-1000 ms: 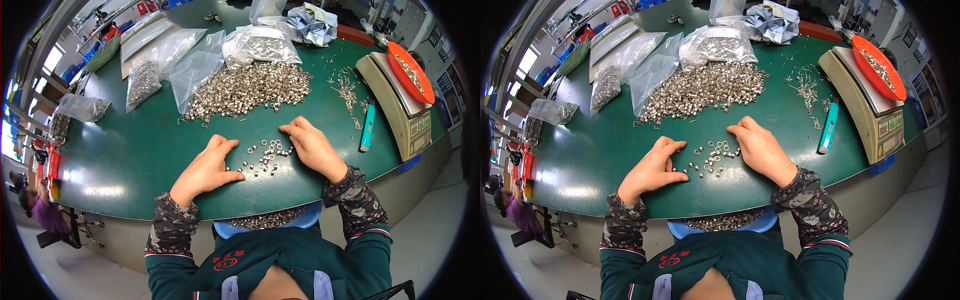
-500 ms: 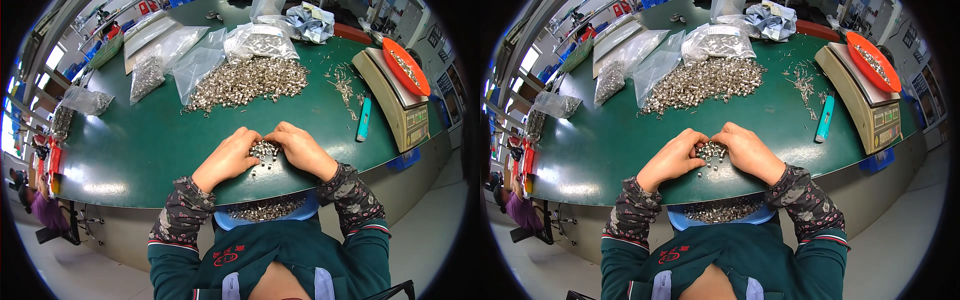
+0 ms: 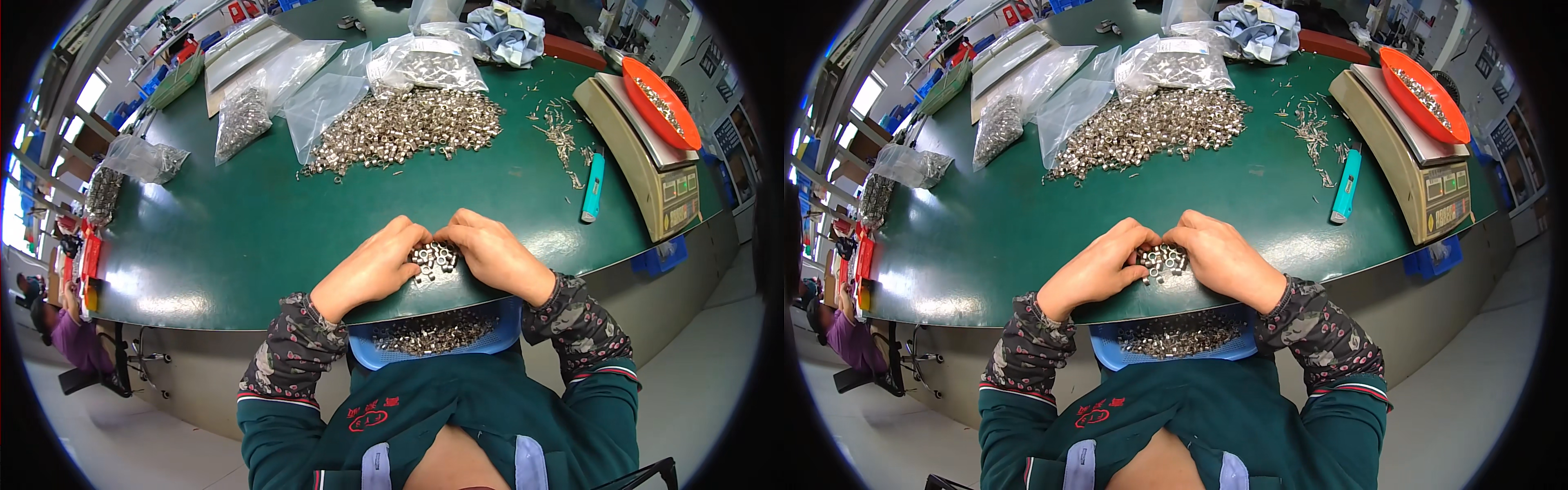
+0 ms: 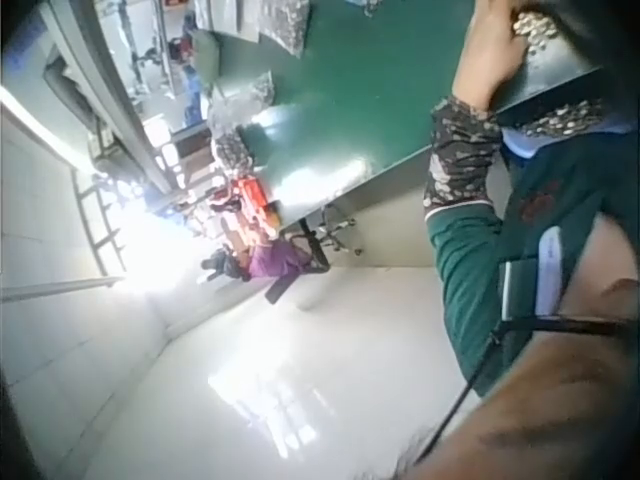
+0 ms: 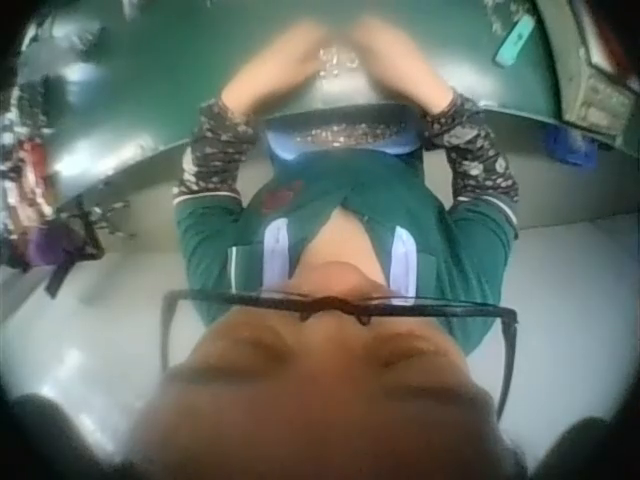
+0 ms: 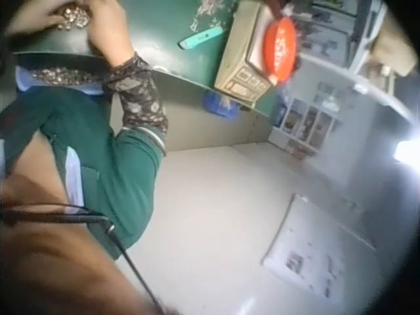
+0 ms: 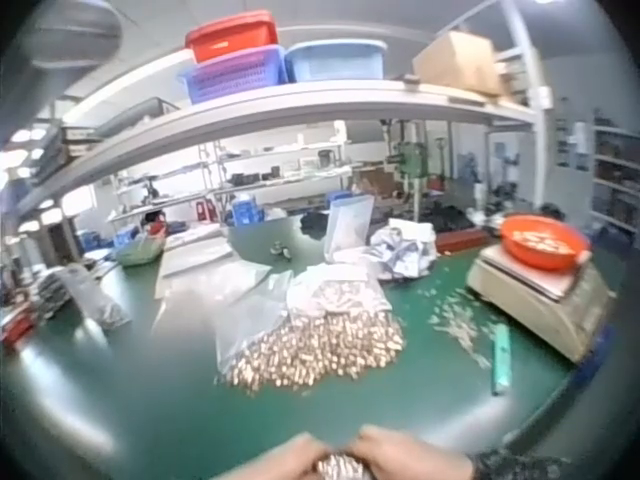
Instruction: Sorting and picking small metal ring-like hardware components from a pile on a workbench.
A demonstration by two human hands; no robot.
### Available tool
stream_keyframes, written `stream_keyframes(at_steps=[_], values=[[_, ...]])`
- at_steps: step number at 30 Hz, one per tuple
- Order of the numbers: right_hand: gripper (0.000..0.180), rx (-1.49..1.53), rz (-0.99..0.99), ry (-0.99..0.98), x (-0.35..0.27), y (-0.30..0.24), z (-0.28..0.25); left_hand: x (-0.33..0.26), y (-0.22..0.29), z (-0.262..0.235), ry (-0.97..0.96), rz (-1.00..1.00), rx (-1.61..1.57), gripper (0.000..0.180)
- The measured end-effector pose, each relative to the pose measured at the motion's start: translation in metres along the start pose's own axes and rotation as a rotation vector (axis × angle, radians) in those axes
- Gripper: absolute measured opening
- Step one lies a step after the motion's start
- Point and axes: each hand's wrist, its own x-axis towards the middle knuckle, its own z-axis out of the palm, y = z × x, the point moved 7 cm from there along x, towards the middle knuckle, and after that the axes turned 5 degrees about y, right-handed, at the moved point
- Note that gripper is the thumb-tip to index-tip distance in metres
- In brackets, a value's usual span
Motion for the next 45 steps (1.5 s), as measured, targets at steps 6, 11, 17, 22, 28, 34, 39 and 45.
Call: stream_keyframes(at_steps=[6, 11, 17, 22, 28, 34, 39, 45], values=[[0.024, 0.082, -0.114, -0.060, -0.029, -0.027, 0.002, -0.031, 0.023, 0.011, -0.020, 0.154, 0.023, 0.033], [0.018, 0.198, -0.092, -0.343, -0.058, -0.053, 0.007, -0.064, 0.041, 0.025, -0.308, 0.108, -0.075, 0.035], [0.016, 0.029, -0.169, -0.143, -0.006, -0.042, -0.009, -0.036, 0.026, -0.016, -0.036, 0.113, 0.006, 0.028], [0.015, -0.092, -0.155, 0.109, 0.064, -0.007, 0.003, 0.023, -0.045, -0.061, 0.364, -0.119, 0.150, 0.023], [0.013, -0.229, -0.059, 0.187, 0.096, 0.024, 0.026, 0.060, -0.070, -0.057, 0.553, -0.195, 0.293, 0.013], [0.012, -0.222, -0.093, 0.105, 0.082, 0.030, 0.016, 0.061, -0.064, -0.052, 0.511, -0.139, 0.322, 0.010], [0.009, -0.188, 0.043, 0.226, 0.061, 0.057, -0.050, 0.058, -0.058, -0.053, 0.519, -0.128, 0.318, 0.011], [0.009, -0.638, 0.189, 0.594, 0.033, 0.094, -0.128, 0.059, -0.061, -0.052, 0.455, -0.170, 0.402, 0.010]])
